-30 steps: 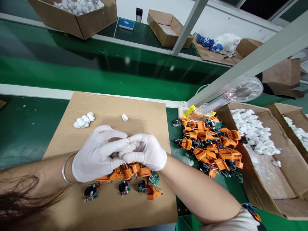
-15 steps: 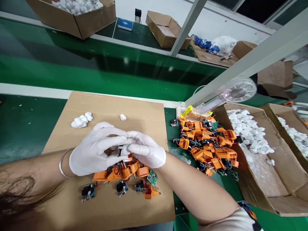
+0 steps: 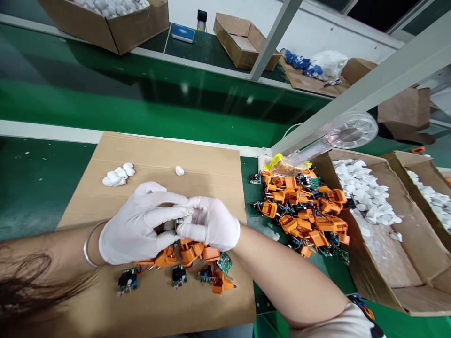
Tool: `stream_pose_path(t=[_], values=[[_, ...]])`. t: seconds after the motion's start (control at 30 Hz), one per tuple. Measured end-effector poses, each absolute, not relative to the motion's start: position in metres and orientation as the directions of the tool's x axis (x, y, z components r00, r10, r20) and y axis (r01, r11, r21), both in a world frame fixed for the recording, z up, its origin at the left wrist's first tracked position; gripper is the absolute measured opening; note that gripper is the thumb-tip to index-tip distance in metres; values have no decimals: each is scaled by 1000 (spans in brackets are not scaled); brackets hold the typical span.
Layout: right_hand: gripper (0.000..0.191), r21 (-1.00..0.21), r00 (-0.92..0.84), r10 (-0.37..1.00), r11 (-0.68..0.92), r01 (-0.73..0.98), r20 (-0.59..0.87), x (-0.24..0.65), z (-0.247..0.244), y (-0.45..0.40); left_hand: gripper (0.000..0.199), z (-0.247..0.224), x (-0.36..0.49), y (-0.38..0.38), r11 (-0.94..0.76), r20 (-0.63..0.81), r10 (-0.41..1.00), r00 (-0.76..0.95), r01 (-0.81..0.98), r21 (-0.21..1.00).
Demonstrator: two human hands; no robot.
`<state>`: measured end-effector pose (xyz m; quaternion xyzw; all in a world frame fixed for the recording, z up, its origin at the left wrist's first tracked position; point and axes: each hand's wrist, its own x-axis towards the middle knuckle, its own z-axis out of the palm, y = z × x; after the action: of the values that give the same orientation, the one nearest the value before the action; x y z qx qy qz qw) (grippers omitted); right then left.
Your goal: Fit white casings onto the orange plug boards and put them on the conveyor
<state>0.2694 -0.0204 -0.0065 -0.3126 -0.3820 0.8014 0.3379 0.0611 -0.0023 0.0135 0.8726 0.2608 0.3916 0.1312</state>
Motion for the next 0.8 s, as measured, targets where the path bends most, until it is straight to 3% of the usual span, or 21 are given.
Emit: stream_pose_path(t=[0.33,0.5,0.67,0.8], values=[[47,-845,-551,804,-442,-303,-223,267,-8,-24,30,7,60,0,-815,602,579,550,373,443],[44,-860,-521,817,-432,-271,-247,263,-4,-27,26,10,61,-2,-837,634,547,547,369,403],[50,-856,-574,805,-394,-334,-147,266,-5,-29,27,17,63,-3,-839,624,543,562,344,421],[35,-882,-553,821,-356,-309,-138,268,-6,-32,25,20,64,-3,-860,625,509,592,370,351]])
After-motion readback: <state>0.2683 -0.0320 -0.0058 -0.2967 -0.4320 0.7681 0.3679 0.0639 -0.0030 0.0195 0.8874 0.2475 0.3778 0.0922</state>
